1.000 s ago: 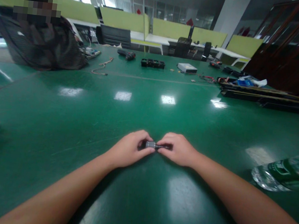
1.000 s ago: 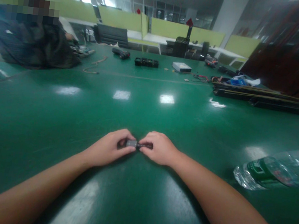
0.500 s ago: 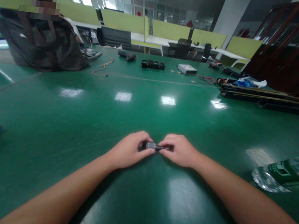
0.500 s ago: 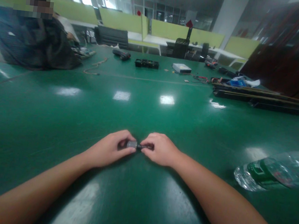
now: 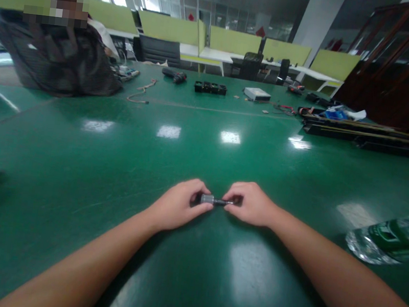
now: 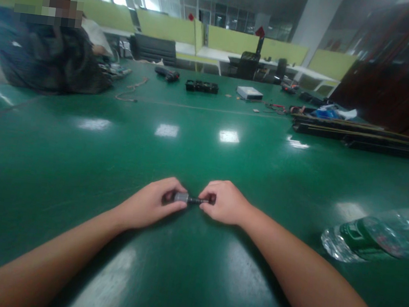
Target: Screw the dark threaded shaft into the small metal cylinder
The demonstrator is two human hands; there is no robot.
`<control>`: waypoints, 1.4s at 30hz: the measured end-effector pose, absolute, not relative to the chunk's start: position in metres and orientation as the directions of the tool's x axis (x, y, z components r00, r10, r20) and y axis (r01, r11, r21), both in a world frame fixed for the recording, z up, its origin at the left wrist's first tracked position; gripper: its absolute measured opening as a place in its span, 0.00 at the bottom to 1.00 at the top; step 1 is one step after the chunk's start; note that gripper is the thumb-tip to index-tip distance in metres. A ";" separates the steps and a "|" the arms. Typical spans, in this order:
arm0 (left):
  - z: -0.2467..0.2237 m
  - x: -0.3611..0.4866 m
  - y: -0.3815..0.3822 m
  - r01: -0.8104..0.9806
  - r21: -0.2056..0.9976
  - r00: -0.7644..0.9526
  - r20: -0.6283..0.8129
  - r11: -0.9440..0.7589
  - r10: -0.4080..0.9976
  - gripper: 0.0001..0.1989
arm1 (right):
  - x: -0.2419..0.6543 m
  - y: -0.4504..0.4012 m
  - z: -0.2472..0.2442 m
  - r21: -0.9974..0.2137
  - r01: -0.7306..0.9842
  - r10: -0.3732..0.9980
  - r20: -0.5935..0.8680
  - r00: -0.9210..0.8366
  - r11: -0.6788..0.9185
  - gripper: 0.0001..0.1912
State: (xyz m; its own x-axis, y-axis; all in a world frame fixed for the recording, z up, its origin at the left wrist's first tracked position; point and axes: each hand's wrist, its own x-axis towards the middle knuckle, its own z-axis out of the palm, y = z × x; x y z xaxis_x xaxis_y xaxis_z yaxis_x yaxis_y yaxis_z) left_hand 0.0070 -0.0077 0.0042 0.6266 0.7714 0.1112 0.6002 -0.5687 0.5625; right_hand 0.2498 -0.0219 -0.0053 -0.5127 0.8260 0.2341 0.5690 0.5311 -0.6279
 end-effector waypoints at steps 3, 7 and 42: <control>0.004 0.007 -0.008 0.599 0.562 0.627 0.114 -0.571 0.771 0.12 | 0.251 -0.021 -0.005 -0.643 0.574 0.838 0.213 -0.502 0.507 0.06; 0.003 0.007 -0.008 0.590 0.566 0.630 0.122 -0.576 0.767 0.11 | 0.251 -0.021 -0.005 -0.651 0.578 0.846 0.200 -0.494 0.491 0.05; 0.006 0.008 -0.009 0.588 0.573 0.627 0.123 -0.571 0.769 0.11 | 0.260 -0.018 0.001 -0.687 0.618 0.873 0.048 -0.486 0.382 0.05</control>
